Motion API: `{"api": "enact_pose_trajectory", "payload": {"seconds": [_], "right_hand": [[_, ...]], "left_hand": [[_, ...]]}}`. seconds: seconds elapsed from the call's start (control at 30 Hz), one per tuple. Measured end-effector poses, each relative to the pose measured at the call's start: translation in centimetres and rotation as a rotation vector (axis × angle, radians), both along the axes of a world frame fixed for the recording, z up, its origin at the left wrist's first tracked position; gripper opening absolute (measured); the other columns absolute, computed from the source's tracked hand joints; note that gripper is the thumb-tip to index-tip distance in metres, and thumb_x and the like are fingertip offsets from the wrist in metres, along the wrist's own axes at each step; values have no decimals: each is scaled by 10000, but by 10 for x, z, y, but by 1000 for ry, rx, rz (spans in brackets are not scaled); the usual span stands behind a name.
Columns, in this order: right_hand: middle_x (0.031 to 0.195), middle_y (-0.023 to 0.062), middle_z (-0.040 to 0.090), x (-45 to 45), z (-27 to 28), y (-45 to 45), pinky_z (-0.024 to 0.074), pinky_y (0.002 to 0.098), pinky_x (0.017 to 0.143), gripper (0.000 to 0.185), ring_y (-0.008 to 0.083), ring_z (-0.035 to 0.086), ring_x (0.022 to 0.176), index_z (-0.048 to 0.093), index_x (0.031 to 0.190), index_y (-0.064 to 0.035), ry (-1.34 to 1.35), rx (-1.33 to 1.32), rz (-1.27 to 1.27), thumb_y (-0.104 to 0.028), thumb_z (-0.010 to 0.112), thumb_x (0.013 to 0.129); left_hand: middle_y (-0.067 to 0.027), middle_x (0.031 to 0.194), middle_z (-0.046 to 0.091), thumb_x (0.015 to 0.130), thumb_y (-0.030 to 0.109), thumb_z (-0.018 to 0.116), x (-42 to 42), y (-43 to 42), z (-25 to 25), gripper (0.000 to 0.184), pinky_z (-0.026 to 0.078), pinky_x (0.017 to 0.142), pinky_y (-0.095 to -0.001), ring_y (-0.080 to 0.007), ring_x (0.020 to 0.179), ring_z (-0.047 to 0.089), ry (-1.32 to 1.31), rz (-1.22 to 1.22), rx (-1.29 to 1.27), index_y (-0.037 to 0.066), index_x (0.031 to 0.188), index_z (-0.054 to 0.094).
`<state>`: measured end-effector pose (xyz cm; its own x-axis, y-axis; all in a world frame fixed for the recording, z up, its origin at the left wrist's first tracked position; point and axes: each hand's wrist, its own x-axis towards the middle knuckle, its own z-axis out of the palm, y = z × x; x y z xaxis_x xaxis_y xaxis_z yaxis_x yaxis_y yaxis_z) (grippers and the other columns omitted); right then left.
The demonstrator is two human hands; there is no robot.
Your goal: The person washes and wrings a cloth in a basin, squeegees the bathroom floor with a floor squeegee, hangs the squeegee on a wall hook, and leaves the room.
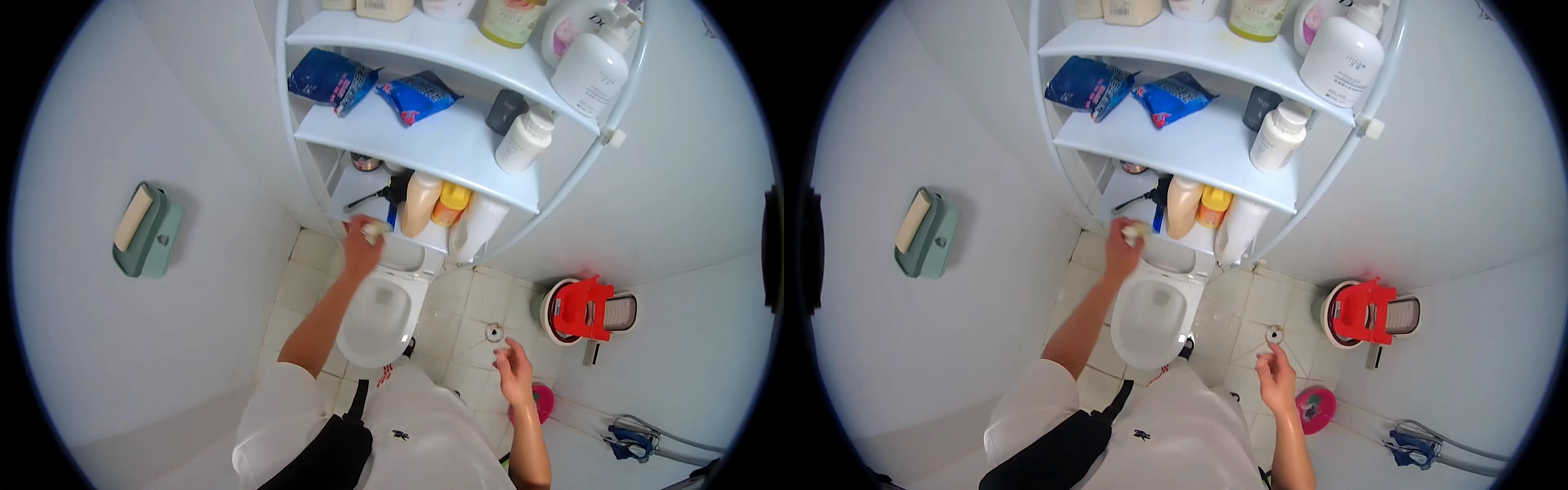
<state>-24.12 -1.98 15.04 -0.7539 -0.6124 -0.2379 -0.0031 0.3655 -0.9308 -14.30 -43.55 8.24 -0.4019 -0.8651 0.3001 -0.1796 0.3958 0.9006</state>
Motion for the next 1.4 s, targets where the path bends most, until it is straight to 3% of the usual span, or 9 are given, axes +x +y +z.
{"api": "enact_pose_trajectory", "payload": {"seconds": [0.13, 0.47, 0.7, 0.9, 0.97, 1.07, 1.1, 1.2, 1.4], "right_hand": [[783, 46, 625, 5, 6, 36, 478, 263, 655, 430, 116, 571, 684, 525, 1214, 36, 186, 293, 51, -232, 627, 894], [854, 150, 694, 3, -2, 81, 543, 327, 660, 466, 228, 684, 708, 560, 1171, 42, 196, 340, -23, -262, 668, 835], [815, 142, 684, -5, -12, 107, 535, 329, 643, 442, 233, 672, 677, 570, 1154, 28, 221, 318, -106, -256, 667, 829], [812, 144, 653, 0, -29, 135, 509, 354, 646, 460, 253, 634, 685, 564, 1183, 7, 298, 413, -156, -273, 653, 830], [907, 184, 663, -16, -11, 131, 522, 390, 719, 477, 308, 653, 772, 550, 1192, 11, 196, 389, -131, -281, 642, 826], [921, 185, 662, -13, -22, 145, 521, 386, 714, 481, 296, 653, 765, 547, 1208, 11, 154, 385, -179, -278, 640, 834], [921, 184, 661, -9, -23, 155, 521, 383, 712, 484, 290, 653, 759, 545, 1213, 13, 144, 384, -208, -273, 643, 834], [917, 179, 659, -7, -34, 198, 520, 370, 706, 477, 270, 650, 746, 541, 1219, 20, 130, 330, -290, -247, 648, 839], [917, 174, 661, 22, -52, 310, 517, 363, 709, 455, 268, 649, 749, 539, 1218, 24, 7, 296, -497, -227, 648, 855]], "left_hand": [[-167, 927, 658, 745, 56, 652, -28, -94, -3, 350, 494, 745, -447, -391, 888, 626, -110, 227, -149, 107, 1074, 543], [-199, 989, 661, 763, 165, 647, -54, -149, -39, 406, 494, 799, -469, -389, 932, 626, -570, 258, 5, 113, 1155, 555], [-276, 1250, 507, 746, 185, 685, -39, -92, -58, 648, 388, 982, -450, -385, 1177, 478, -324, 502, -322, -39, 1299, 434], [-199, 1200, 534, 783, 7, 606, -48, 122, 73, 494, 430, 928, -382, -291, 1066, 535, 250, -212, 74, -50, 1252, 462], [-198, 1189, 536, 784, -52, 562, -64, 158, 148, 412, 453, 895, -383, -290, 1017, 557, 478, -614, -109, -52, 1192, 511], [-197, 1169, 535, 857, 287, 567, -71, 222, 259, 408, 442, 858, -436, -311, 964, 547, 540, -836, -399, -12, 1136, 547], [-291, 1102, 558, 849, 342, 499, -74, 240, 275, 478, 458, 872, -455, -378, 1012, 547, 693, -920, -488, -78, 1070, 560], [-240, 1325, 328, 862, 385, 489, -55, 298, 335, 431, 298, 1020, -531, -398, 1219, 379, 593, -1117, -562, 91, 1176, 510], [-244, 1236, 441, 819, 246, 512, -82, 430, 357, 433, 374, 945, -514, -378, 1143, 461, 580, -1402, -660, 29, 1193, 511]]}}
